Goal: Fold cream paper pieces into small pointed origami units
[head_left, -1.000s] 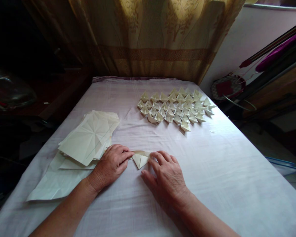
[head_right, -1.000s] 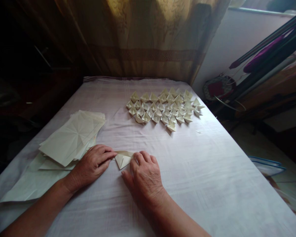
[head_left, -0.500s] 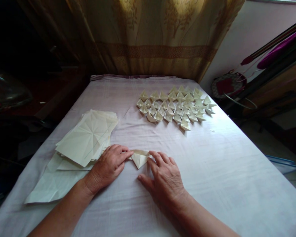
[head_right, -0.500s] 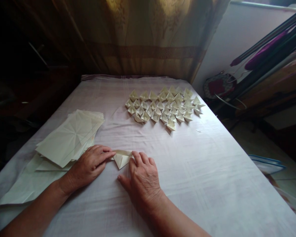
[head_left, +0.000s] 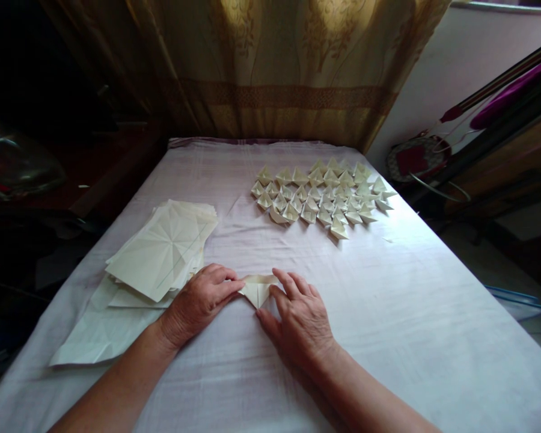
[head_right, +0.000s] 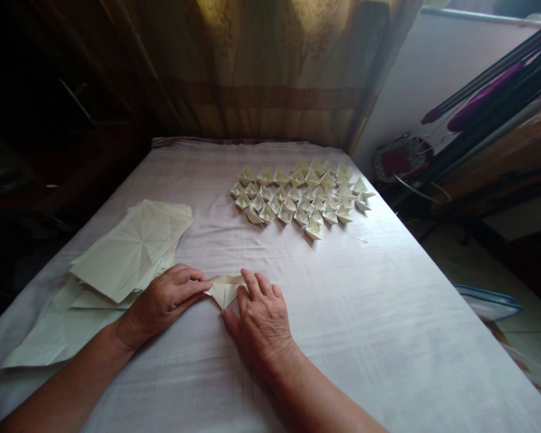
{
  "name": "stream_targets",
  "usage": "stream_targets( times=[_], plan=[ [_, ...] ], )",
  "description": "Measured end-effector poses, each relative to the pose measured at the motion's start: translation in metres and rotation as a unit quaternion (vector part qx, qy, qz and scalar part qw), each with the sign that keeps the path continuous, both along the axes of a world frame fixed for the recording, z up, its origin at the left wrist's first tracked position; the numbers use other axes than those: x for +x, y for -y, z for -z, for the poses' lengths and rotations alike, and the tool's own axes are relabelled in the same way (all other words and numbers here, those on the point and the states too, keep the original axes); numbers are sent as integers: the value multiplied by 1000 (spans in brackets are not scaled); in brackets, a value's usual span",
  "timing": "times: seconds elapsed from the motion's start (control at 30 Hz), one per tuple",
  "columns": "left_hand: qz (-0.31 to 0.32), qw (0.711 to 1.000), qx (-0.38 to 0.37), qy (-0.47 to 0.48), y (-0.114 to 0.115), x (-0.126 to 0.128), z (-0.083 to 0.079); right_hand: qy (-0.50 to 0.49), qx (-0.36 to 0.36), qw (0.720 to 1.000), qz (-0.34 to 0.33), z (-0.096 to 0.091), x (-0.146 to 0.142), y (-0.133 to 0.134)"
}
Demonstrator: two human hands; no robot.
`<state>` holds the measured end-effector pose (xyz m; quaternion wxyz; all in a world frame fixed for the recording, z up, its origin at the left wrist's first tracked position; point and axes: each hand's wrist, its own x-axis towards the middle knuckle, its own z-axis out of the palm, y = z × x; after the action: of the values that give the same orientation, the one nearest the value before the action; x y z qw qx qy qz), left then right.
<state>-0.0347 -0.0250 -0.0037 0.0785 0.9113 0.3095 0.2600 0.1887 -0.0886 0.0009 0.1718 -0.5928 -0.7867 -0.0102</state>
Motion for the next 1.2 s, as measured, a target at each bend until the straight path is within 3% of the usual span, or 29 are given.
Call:
stream_targets(
  times=[0.57, 0.93, 1.2],
  plan=[
    [-84, 990, -111, 4, 6, 15, -5, 4, -29, 1000, -5, -3, 2, 0],
    [-149, 980, -135, 10, 11, 24, -3, -3, -50, 998, -24, -7, 2, -2],
    [-158, 979, -131, 6, 10, 26, -1, 10, -54, 998, -27, -7, 4, -3]
  ],
)
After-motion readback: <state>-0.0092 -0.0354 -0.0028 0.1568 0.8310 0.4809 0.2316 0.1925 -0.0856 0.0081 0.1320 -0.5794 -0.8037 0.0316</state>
